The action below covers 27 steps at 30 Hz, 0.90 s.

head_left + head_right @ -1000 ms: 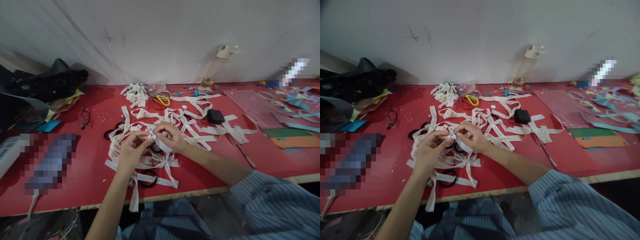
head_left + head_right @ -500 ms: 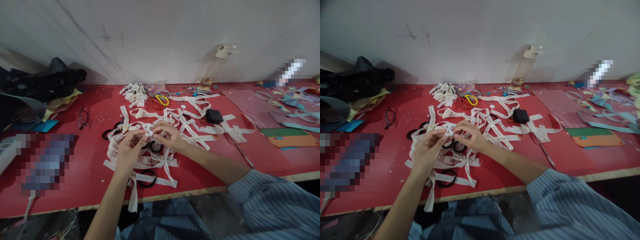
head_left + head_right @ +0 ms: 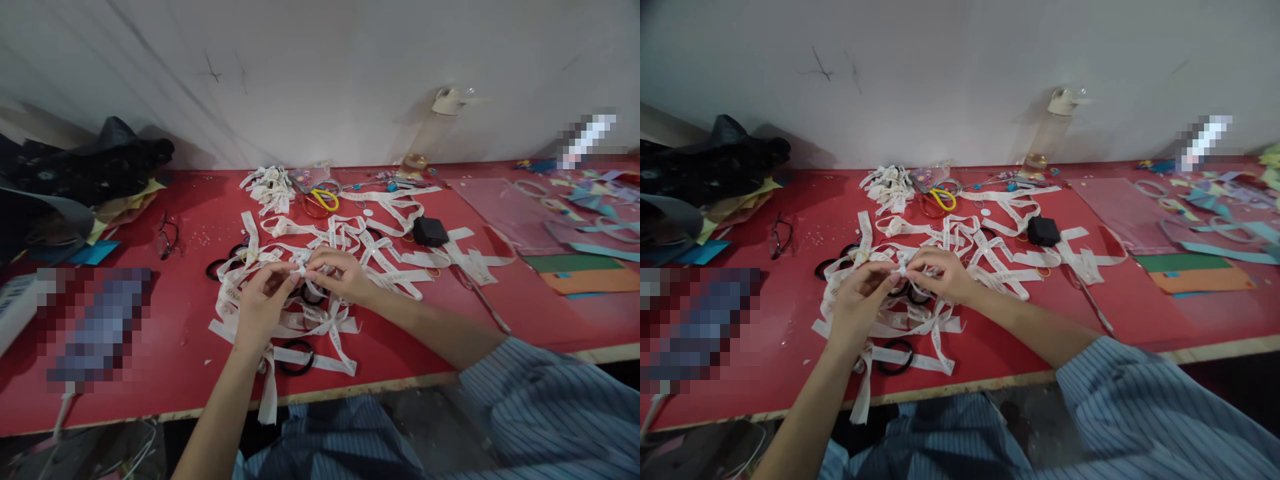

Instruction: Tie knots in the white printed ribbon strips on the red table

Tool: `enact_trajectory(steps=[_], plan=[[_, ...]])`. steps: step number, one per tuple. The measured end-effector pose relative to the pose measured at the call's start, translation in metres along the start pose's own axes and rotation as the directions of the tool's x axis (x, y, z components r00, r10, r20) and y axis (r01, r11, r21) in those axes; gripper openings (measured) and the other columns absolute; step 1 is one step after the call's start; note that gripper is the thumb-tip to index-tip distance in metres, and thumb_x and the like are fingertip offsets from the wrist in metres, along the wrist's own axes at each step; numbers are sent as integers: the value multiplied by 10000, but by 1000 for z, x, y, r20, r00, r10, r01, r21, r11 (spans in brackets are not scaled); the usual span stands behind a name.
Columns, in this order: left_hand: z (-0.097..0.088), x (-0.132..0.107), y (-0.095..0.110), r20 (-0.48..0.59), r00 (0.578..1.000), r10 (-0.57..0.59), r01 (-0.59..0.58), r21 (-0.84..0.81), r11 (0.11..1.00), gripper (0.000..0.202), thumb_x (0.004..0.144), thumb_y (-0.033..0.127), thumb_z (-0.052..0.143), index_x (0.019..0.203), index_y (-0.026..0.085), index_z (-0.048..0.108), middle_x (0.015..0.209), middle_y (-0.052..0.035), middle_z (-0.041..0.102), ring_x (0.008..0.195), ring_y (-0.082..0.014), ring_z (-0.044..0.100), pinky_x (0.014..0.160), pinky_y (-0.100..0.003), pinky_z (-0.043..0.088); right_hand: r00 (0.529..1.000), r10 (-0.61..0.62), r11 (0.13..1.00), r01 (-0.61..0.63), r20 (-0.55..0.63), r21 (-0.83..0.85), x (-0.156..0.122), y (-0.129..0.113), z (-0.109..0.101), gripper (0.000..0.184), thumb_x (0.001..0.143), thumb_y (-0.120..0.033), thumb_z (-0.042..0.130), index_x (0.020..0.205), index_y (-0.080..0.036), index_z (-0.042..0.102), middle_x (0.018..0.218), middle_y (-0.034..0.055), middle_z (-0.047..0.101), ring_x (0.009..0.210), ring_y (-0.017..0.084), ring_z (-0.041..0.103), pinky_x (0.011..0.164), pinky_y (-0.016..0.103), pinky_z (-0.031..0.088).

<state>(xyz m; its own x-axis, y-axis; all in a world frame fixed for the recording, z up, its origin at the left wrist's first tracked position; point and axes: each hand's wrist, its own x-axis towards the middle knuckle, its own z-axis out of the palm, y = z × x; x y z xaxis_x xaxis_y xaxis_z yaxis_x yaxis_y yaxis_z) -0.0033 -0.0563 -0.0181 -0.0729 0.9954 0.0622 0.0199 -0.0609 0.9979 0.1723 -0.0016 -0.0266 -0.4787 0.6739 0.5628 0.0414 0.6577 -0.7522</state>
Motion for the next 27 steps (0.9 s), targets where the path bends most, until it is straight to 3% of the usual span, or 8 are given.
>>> enact_trajectory(steps=[12,19,27], plan=[[0,1,1,25,1000,-9,10,-59,998,174,785,308,701,897,174,697,820,-13,713,749,-117,682,717,-205,543,999,-17,999,16,-30,-30,1,0,2,62,849,-209,607,796,-185,627,776,35,626,724,141,584,684,282,483],[-1,2,-3,-40,999,-10,7,-71,997,195,792,299,691,946,182,718,801,-22,730,735,-128,692,704,-220,559,996,38,997,-43,-81,-65,0,2,3,62,795,-136,606,759,-186,604,753,22,596,707,140,561,678,287,458],[-3,1,-1,-92,993,74,-70,47,996,162,797,294,685,910,179,704,857,-17,710,772,-109,674,725,-197,544,995,42,998,-46,-92,-52,-1,4,4,62,794,-134,618,759,-184,606,752,21,593,709,141,561,676,289,454]])
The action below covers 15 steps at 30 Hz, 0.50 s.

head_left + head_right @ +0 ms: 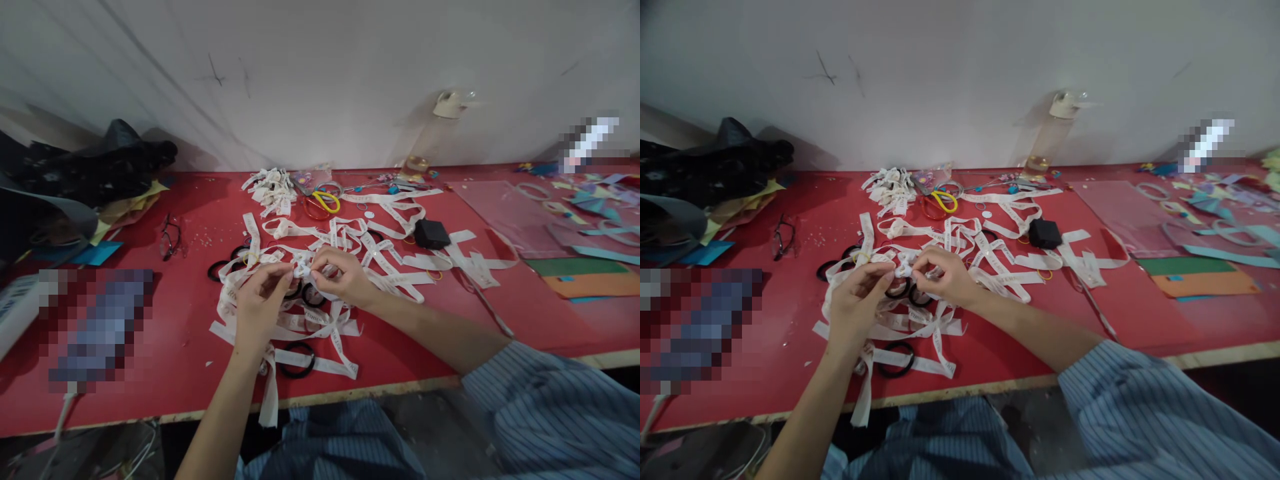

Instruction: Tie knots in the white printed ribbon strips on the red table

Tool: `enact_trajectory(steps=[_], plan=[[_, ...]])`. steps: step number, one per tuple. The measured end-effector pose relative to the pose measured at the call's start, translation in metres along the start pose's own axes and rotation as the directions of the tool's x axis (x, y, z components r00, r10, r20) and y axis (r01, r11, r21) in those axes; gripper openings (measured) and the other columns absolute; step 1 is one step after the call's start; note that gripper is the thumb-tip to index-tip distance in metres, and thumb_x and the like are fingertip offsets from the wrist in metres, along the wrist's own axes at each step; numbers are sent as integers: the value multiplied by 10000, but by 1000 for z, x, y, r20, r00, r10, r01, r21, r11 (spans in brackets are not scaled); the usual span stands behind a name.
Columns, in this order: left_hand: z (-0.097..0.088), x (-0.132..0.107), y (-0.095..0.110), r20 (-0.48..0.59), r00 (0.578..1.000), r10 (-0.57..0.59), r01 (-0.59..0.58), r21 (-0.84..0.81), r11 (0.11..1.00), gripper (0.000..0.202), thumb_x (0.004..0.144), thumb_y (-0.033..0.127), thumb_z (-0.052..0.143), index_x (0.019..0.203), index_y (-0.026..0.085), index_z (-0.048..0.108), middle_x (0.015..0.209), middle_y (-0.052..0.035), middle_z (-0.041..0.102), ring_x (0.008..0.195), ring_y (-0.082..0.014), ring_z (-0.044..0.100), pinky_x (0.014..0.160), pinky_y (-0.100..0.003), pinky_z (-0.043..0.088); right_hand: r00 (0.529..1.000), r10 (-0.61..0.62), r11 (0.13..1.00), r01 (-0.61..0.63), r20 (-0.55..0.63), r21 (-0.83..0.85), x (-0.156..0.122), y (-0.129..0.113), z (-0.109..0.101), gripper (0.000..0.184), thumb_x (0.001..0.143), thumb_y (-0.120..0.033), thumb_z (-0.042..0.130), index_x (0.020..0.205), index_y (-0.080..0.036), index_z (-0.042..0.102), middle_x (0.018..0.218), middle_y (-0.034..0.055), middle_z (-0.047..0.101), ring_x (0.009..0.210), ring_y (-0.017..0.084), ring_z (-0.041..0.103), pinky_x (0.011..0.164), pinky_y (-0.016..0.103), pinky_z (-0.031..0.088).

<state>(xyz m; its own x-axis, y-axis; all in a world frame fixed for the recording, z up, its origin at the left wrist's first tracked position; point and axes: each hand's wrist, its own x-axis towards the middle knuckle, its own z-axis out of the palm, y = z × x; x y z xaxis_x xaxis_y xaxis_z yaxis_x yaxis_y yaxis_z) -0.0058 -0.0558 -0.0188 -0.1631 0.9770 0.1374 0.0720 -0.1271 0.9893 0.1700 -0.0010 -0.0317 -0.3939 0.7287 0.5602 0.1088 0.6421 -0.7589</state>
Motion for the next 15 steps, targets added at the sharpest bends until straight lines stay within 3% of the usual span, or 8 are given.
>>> enact_trajectory(steps=[7,15], plan=[[1,-3,-2,45,991,123,-126,90,988,161,840,286,635,966,196,678,933,-19,695,830,-107,660,747,-198,539,1000,7,1000,-7,-18,-3,0,0,-1,56,809,-163,621,766,-189,598,752,18,598,713,141,564,681,291,461],[1,-4,0,73,985,154,-165,185,969,193,838,237,628,1028,208,650,922,-9,676,813,-100,639,734,-198,529,1000,16,1000,-16,10,17,-1,-1,-1,53,811,-158,607,770,-187,590,732,16,591,685,137,552,657,285,446]])
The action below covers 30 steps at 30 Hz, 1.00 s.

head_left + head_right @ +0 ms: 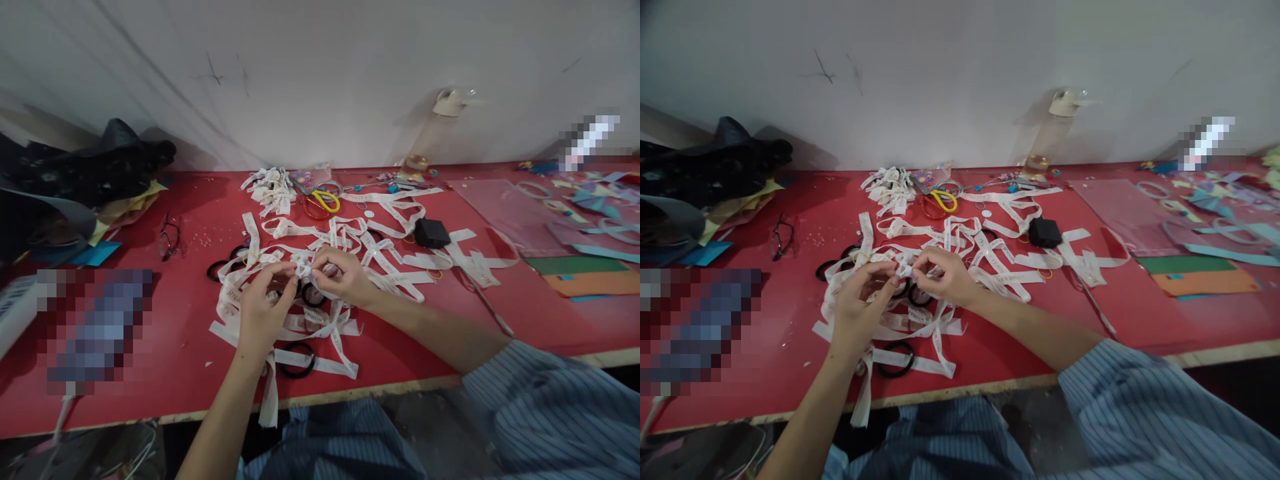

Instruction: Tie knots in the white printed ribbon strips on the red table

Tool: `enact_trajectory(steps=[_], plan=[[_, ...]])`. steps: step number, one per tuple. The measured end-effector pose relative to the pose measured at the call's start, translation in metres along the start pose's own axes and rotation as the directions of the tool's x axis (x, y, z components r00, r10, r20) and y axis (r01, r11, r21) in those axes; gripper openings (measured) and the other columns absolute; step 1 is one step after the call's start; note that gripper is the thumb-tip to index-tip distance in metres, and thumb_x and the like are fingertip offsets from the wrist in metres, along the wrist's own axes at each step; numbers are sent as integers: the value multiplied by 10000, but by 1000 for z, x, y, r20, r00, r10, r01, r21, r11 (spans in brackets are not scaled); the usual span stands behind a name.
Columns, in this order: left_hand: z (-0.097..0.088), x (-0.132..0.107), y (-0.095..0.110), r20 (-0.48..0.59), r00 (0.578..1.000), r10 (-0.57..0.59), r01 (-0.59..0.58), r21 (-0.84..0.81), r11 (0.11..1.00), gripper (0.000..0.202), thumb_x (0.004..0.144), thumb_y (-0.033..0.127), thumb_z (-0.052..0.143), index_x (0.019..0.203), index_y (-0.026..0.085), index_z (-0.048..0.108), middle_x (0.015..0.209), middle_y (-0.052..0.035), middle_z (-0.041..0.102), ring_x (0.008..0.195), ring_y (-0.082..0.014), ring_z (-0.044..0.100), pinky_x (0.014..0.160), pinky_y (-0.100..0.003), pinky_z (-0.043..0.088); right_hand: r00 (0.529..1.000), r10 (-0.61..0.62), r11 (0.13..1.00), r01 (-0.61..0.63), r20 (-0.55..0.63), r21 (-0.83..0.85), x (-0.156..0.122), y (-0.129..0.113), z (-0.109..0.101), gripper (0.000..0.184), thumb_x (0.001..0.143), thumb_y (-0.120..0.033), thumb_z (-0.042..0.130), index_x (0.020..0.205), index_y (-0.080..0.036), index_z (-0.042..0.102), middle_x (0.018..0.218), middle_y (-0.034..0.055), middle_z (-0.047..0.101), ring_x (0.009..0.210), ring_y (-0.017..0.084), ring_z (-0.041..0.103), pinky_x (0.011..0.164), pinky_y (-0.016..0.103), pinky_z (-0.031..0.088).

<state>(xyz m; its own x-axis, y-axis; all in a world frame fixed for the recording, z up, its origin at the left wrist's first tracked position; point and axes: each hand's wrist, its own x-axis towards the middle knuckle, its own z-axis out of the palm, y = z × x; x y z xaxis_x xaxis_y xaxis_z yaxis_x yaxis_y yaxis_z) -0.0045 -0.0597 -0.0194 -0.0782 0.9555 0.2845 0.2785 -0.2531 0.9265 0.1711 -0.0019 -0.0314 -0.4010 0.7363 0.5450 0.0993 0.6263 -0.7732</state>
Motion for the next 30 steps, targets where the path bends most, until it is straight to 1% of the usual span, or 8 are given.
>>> enact_trajectory(steps=[6,12,13,15,18,24,28,30], plan=[[-1,0,2,-39,999,-1,2,23,1000,187,829,216,627,1015,201,643,905,-13,671,799,-106,635,718,-208,520,999,-49,999,49,19,3,-1,-2,0,73,793,-128,582,760,-191,570,730,11,577,688,135,539,670,287,443],[-2,3,-1,-76,989,-129,118,-133,984,167,816,256,648,971,195,647,859,-6,637,770,-99,615,670,-183,501,995,-94,995,93,38,36,-2,0,0,45,799,-148,578,778,-186,566,750,20,572,687,135,540,659,283,452],[-2,3,-2,-56,988,-144,133,-163,977,167,816,261,648,971,196,646,856,-4,630,759,-95,609,666,-181,497,994,-104,994,103,39,38,-3,0,0,42,804,-153,578,781,-187,567,752,21,573,690,136,542,659,283,454],[-2,3,-1,22,985,-173,173,-230,958,184,825,274,637,992,197,637,833,2,616,715,-89,597,649,-187,492,993,-113,993,111,37,36,-3,0,0,40,818,-162,573,789,-189,570,757,22,579,692,136,546,660,281,459],[-1,4,2,109,976,-188,212,-289,934,213,837,309,626,1015,192,625,778,6,613,661,-89,589,628,-198,493,993,-110,994,109,33,29,-3,0,0,36,831,-175,572,800,-192,576,759,23,587,692,136,551,666,283,466],[0,5,2,108,964,-242,264,-296,918,282,772,340,710,994,186,629,804,-2,632,679,-87,599,617,-185,495,991,-118,993,119,57,-7,-3,0,0,36,837,-194,567,803,-198,581,757,28,601,686,138,562,661,283,476],[0,5,-1,140,943,-302,333,-389,859,283,745,339,740,963,198,628,797,15,627,604,-85,618,516,-179,492,986,-143,989,145,82,-12,-3,0,0,32,832,-173,571,810,-194,582,764,38,605,703,145,561,673,293,470],[0,5,-2,134,935,-328,353,-436,828,275,730,327,754,940,197,632,780,24,622,603,-94,640,514,-183,510,984,-147,989,148,97,-6,-3,-1,-1,35,829,-161,569,809,-189,577,764,43,602,708,148,558,676,297,468]])
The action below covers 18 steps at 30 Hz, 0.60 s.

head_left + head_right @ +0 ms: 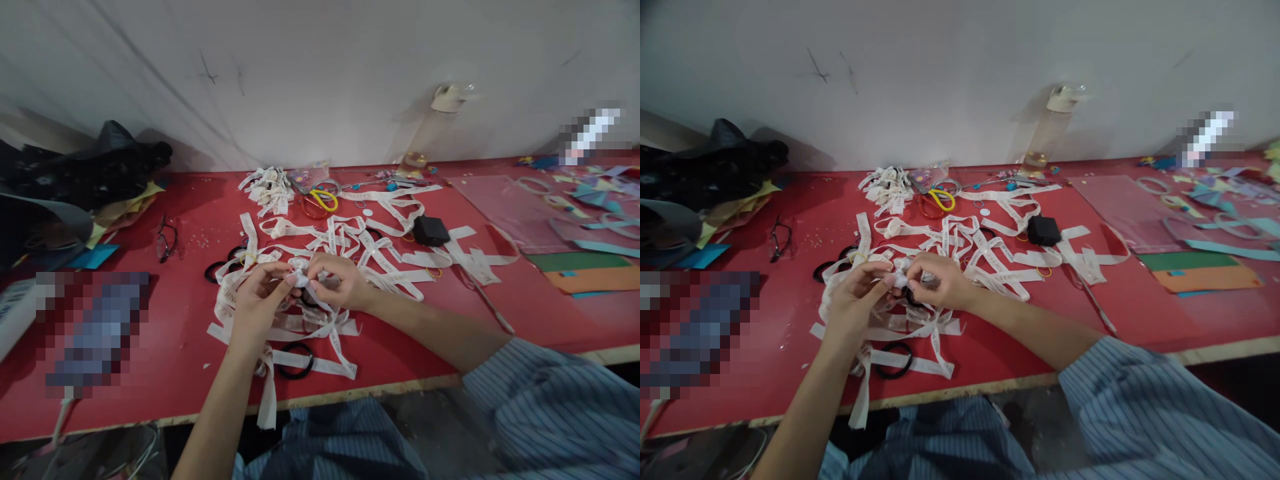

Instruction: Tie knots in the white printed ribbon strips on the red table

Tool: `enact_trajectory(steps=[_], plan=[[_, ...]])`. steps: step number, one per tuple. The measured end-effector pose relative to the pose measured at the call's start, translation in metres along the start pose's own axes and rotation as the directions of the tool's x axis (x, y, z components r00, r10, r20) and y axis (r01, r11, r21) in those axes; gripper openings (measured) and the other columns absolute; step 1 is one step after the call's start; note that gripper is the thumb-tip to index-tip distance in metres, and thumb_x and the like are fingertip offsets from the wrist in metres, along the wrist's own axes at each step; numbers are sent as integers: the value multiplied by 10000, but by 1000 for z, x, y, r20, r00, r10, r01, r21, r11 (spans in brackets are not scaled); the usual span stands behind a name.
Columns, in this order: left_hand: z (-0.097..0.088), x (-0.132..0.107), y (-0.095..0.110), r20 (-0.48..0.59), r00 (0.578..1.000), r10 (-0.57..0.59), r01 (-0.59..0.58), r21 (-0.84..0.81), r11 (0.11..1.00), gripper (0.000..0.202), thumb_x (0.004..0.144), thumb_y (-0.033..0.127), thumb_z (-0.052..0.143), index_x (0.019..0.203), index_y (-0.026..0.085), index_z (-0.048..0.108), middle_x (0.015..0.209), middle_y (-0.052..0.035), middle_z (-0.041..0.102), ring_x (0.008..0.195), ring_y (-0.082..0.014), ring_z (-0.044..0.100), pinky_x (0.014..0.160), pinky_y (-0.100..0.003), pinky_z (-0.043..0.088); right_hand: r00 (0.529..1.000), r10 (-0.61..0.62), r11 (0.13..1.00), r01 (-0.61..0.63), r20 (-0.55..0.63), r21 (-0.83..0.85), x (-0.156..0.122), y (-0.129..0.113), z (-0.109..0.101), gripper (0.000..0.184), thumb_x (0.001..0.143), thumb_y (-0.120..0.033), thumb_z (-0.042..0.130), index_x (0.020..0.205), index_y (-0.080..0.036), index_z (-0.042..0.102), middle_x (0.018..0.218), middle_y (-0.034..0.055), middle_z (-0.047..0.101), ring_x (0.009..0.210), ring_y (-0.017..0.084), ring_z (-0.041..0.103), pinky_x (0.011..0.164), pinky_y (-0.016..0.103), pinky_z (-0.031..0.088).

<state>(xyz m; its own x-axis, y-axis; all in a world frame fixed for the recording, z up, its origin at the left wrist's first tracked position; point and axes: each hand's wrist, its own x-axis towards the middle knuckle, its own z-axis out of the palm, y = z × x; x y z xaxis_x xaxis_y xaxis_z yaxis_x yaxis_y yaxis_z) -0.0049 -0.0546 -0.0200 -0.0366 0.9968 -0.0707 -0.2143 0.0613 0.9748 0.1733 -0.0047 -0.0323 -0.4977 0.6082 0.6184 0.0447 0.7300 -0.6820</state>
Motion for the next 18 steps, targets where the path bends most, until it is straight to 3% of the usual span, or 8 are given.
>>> enact_trajectory(steps=[6,14,18], plan=[[-1,0,0,-25,1000,12,-12,-14,1000,263,725,315,758,912,171,642,737,11,644,608,-97,647,540,-181,523,1000,9,1000,-9,26,-8,0,-1,-1,53,856,-220,547,809,-199,559,770,40,595,713,150,554,677,298,473],[1,-2,3,49,998,43,-48,102,994,246,754,328,733,945,197,649,741,10,654,594,-87,604,562,-194,506,998,-47,999,47,42,-9,1,-4,-1,69,880,-229,540,822,-202,566,768,43,611,728,158,558,702,315,478],[2,-2,5,59,997,54,-62,145,988,274,748,333,734,966,190,650,771,-2,646,650,-101,607,627,-217,515,994,104,994,-104,-20,18,0,-5,0,68,899,-270,558,887,-203,550,811,26,599,741,140,568,705,281,479]])
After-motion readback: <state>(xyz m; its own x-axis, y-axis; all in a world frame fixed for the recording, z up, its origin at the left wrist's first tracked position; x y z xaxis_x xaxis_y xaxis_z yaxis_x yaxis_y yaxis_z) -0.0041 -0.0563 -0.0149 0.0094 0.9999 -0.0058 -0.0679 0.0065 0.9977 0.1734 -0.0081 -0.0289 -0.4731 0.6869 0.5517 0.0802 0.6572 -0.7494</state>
